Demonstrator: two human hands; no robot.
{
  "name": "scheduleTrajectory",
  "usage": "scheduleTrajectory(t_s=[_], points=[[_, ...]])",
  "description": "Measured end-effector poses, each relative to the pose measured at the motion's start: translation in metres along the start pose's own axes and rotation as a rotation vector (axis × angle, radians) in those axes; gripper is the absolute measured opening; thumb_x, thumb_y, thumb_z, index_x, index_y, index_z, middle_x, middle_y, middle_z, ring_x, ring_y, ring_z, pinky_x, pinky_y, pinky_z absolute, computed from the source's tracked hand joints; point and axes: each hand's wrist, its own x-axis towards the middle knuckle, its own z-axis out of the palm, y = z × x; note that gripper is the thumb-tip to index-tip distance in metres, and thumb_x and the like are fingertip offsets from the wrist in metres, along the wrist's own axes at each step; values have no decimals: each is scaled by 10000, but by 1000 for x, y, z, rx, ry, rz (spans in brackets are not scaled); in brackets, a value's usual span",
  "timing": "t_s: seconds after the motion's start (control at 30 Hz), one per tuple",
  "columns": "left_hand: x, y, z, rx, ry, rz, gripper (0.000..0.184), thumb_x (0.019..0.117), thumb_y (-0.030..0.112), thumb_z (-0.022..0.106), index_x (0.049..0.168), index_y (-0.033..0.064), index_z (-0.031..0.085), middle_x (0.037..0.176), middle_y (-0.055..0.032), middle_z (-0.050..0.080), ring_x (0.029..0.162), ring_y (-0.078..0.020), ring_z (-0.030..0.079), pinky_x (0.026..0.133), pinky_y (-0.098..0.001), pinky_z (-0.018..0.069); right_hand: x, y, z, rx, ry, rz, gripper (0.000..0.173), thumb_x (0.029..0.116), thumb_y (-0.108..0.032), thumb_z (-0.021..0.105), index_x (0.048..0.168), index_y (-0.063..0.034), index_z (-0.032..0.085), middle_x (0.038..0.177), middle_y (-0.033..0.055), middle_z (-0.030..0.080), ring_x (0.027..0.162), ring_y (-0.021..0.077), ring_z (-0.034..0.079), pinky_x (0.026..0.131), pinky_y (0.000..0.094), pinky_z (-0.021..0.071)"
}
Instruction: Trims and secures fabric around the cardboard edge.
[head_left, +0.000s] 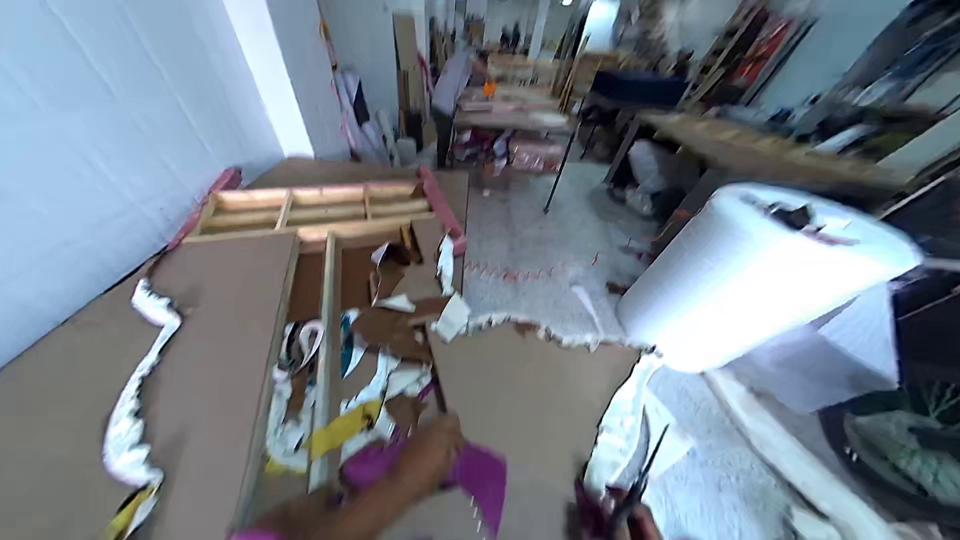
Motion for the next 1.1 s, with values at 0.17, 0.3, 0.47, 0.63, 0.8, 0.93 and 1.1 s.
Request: scheduleTrajectory(t_s=[0.17,0.3,0.47,0.63,0.8,0.93,1.1], points=[[-83,-54,-50,139,-104,-169,329,1018,271,496,1220,256,755,1327,-18,631,1283,-252,539,1084,-488,460,-8,7,-6,-326,-131,-30,332,879,-401,788,878,-71,750,1048,124,584,930,187,587,712,308,540],[-99,-60,-38,-106,-289,-107,527,1088,495,347,1262,165,718,1299,-51,684,1311,-205,574,1159,-459,415,39,-10,5,-696,-594,149,279,904,-432,698,960,-175,791,781,52,721,687,260,682,634,599,551],[-89,-60,-32,-218,-446,-213,738,990,751,357,1158,132,723,1122,-112,713,1121,-274,661,1030,-571,491,79,-36,45,-829,-999,169,326,1017,-414,557,1168,-199,750,976,53,769,904,259,742,830,601,586],[-90,-81,-38,-385,-448,-180,485,990,541,586,1166,112,732,1067,-116,716,1041,-255,669,989,-547,511,21,-118,141,-396,-1175,-227,358,1035,-400,572,1292,-192,708,1293,6,691,1195,135,657,1023,406,569],[-102,-90,-31,-289,-146,-387,330,941,306,731,1232,167,662,1153,-30,699,1017,-169,696,945,-434,587,-52,-89,218,-320,-1443,-350,452,956,-598,606,1168,-214,716,1198,-25,684,1142,109,643,991,384,562],[-131,-60,-39,-82,-26,-419,328,1012,441,610,1214,209,723,1290,5,676,1253,-183,606,1096,-434,494,-43,-94,225,-450,-1576,-345,640,895,-737,581,1141,-161,711,1068,54,709,1009,220,694,892,498,587],[-129,-50,-41,-134,-366,-438,497,1064,514,415,1168,142,727,1109,-76,732,1107,-251,682,1019,-520,519,-38,-107,241,-590,-1758,-283,712,826,-811,571,1096,-168,714,992,51,718,982,242,692,875,556,557]])
